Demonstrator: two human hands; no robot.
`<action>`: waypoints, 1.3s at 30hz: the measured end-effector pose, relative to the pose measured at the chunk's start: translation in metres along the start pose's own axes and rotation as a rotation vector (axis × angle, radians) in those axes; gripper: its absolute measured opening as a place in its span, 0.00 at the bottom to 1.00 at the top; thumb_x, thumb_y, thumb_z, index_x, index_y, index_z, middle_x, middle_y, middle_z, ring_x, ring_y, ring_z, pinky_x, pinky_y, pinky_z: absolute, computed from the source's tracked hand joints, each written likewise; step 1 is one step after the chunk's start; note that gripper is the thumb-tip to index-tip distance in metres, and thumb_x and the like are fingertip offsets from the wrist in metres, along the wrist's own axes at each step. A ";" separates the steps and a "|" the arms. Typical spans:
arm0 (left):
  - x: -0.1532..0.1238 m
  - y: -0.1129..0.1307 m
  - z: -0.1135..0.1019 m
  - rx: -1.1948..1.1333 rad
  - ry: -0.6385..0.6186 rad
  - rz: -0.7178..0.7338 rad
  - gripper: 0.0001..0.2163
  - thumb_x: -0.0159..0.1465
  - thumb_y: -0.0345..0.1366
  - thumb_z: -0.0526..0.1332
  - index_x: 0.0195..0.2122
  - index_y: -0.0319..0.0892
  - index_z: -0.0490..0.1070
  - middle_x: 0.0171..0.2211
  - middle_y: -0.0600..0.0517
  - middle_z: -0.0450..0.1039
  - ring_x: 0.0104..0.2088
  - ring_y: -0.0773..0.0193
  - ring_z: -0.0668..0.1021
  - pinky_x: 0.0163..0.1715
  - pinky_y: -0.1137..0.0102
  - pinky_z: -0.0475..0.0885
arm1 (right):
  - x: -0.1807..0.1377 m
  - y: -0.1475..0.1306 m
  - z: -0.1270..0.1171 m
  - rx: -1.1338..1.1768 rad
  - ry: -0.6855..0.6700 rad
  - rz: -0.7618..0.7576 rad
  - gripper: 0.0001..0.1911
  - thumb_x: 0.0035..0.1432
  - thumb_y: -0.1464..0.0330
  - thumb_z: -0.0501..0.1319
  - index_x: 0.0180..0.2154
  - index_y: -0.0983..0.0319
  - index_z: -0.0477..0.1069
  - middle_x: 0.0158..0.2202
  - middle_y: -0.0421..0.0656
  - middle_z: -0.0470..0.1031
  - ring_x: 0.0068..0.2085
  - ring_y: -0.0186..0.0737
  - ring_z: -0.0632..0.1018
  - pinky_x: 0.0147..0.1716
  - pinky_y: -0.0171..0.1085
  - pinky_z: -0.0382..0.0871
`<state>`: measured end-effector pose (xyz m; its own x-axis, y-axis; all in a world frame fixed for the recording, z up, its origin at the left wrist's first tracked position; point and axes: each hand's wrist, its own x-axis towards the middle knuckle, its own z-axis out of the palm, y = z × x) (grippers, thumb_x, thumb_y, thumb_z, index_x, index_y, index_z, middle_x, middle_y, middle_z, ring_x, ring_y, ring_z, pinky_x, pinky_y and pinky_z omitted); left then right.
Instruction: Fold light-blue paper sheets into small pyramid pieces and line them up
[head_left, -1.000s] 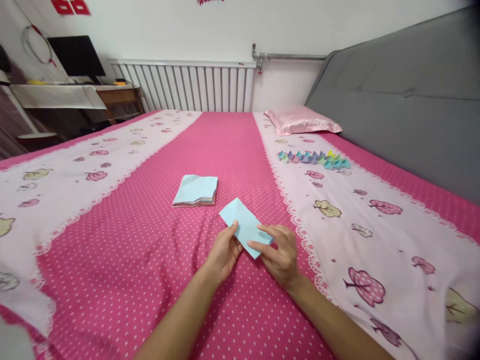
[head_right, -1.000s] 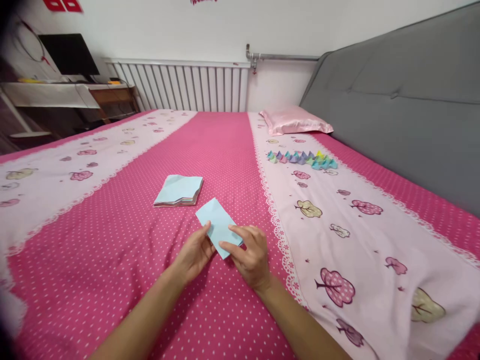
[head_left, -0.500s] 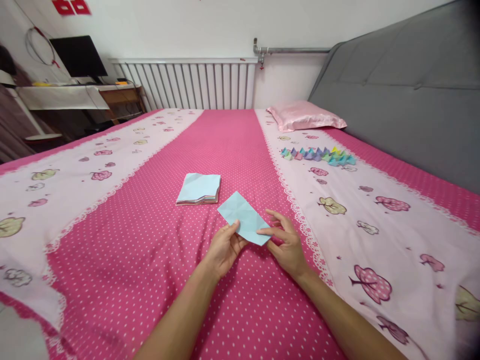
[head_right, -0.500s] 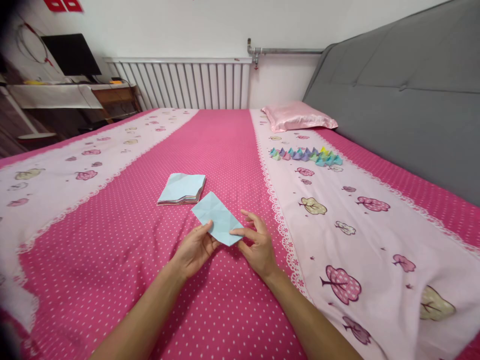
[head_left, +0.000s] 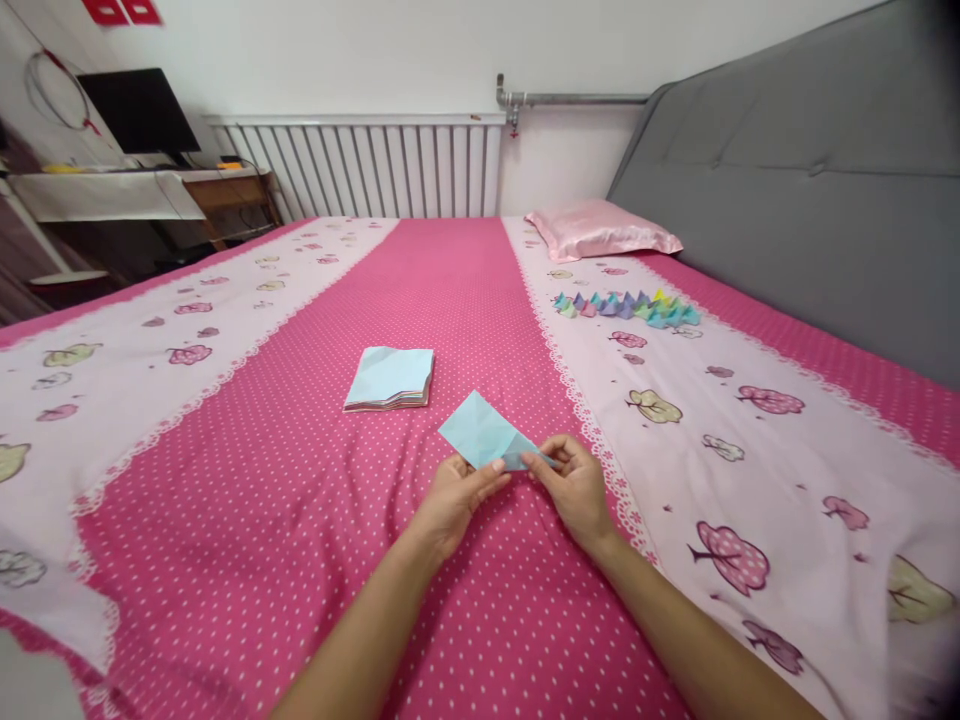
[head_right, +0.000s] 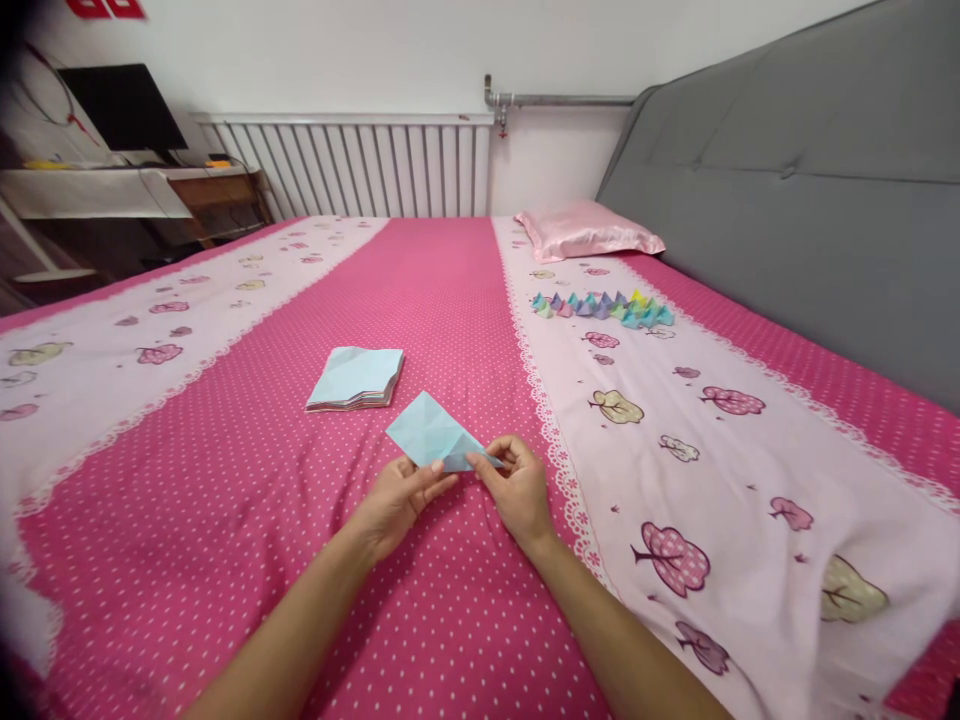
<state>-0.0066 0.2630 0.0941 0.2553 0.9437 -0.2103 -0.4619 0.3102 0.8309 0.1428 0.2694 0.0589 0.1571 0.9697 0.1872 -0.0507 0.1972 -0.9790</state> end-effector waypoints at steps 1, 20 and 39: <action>0.000 -0.001 0.000 0.041 0.014 0.018 0.13 0.51 0.32 0.67 0.38 0.36 0.74 0.40 0.46 0.76 0.40 0.62 0.77 0.43 0.71 0.71 | 0.000 -0.001 0.000 0.012 -0.005 0.008 0.14 0.46 0.62 0.66 0.28 0.61 0.63 0.23 0.35 0.66 0.24 0.31 0.72 0.25 0.31 0.66; 0.011 0.001 -0.011 0.137 0.276 0.186 0.13 0.48 0.39 0.68 0.30 0.35 0.73 0.24 0.50 0.75 0.21 0.72 0.72 0.21 0.78 0.64 | -0.010 -0.010 0.008 0.061 -0.367 0.140 0.18 0.50 0.61 0.63 0.40 0.59 0.58 0.22 0.33 0.69 0.25 0.35 0.77 0.25 0.33 0.69; -0.009 0.026 -0.012 0.317 -0.199 -0.250 0.10 0.51 0.40 0.66 0.28 0.37 0.76 0.24 0.49 0.75 0.21 0.69 0.72 0.25 0.75 0.64 | 0.013 -0.028 -0.032 -0.071 -0.518 -0.133 0.21 0.52 0.64 0.62 0.50 0.52 0.66 0.63 0.44 0.51 0.55 0.43 0.66 0.46 0.41 0.69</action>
<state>-0.0310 0.2643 0.1108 0.4989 0.7939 -0.3476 -0.0896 0.4462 0.8905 0.1774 0.2723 0.0861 -0.3503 0.8846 0.3079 0.0059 0.3308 -0.9437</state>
